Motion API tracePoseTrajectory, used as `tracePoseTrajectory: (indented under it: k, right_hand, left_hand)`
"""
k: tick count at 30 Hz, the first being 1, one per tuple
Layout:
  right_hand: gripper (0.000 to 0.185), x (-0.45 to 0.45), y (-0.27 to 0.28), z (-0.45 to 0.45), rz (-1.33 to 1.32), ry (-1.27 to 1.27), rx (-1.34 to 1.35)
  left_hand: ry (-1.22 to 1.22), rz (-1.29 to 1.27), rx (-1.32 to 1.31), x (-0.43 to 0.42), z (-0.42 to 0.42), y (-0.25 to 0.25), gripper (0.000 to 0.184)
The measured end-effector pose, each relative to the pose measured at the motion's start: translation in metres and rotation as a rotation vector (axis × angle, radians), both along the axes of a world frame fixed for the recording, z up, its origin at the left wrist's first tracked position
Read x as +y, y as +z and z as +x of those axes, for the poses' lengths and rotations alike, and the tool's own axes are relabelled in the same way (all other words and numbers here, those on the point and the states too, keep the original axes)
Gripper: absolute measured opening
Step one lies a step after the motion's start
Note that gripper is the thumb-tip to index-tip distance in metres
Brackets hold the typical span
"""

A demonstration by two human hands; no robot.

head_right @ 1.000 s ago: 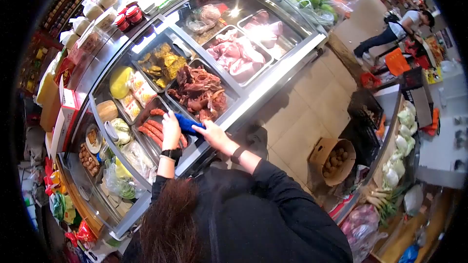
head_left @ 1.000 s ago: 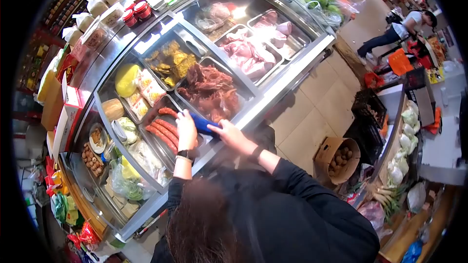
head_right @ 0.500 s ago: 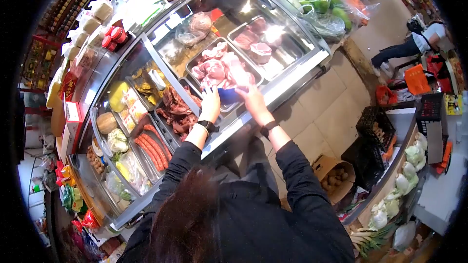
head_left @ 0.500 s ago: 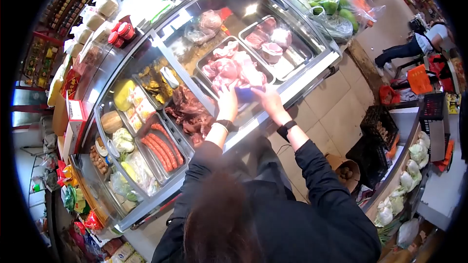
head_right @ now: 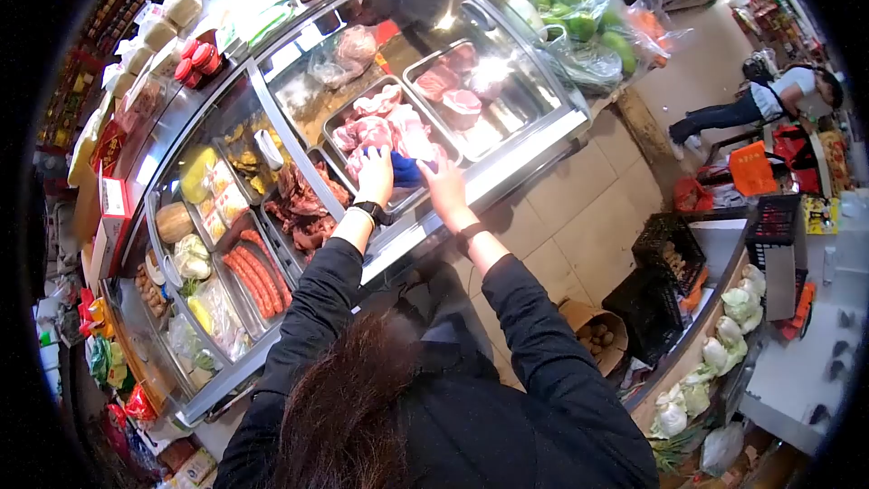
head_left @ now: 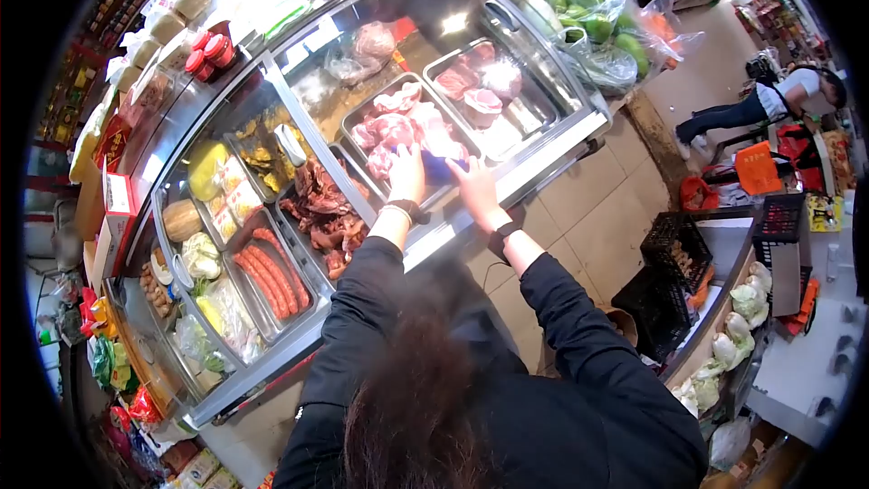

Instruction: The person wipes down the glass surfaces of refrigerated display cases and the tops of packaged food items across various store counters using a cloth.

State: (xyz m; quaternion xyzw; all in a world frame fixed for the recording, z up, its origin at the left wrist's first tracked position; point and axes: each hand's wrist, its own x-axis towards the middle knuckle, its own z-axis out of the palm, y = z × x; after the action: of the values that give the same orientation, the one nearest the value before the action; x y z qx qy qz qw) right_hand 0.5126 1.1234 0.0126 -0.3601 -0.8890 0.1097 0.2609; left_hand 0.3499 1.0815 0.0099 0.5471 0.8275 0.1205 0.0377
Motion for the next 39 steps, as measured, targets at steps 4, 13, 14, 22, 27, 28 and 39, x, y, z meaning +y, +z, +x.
tracePoseTrajectory:
  k: [4, 13, 14, 22, 27, 28, 39]
  right_hand:
    - [0.026, -0.020, 0.016, -0.007, -0.552, -0.218, 0.168]
    - [0.040, -0.065, -0.007, -0.004, -0.115, -0.090, -0.295]
    - [0.041, -0.064, -0.003, -0.001, -0.136, -0.066, -0.290]
    - [0.042, -0.036, -0.005, 0.015, -0.264, 0.018, 0.045]
    - [0.039, 0.030, -0.004, 0.038, -0.186, 0.034, 0.079]
    - [0.042, 0.050, -0.007, 0.042, -0.236, 0.020, 0.089]
    - [0.026, 0.318, 0.016, 0.067, -0.052, -0.026, 0.058]
  left_hand:
    - [0.033, -0.025, -0.001, -0.019, 0.003, -0.014, 0.036]
    - [0.200, -0.233, 0.077, -0.045, 0.030, 0.003, 0.093]
    - [0.187, -0.223, 0.044, -0.046, 0.030, 0.004, 0.092]
    - [0.246, -0.296, 0.138, -0.029, 0.038, 0.003, 0.053]
    - [0.296, -0.399, 0.166, 0.044, 0.058, 0.010, 0.039]
    - [0.323, -0.370, 0.188, 0.066, 0.063, 0.008, 0.032]
    - [0.347, -0.248, 0.219, 0.329, 0.099, 0.009, 0.031]
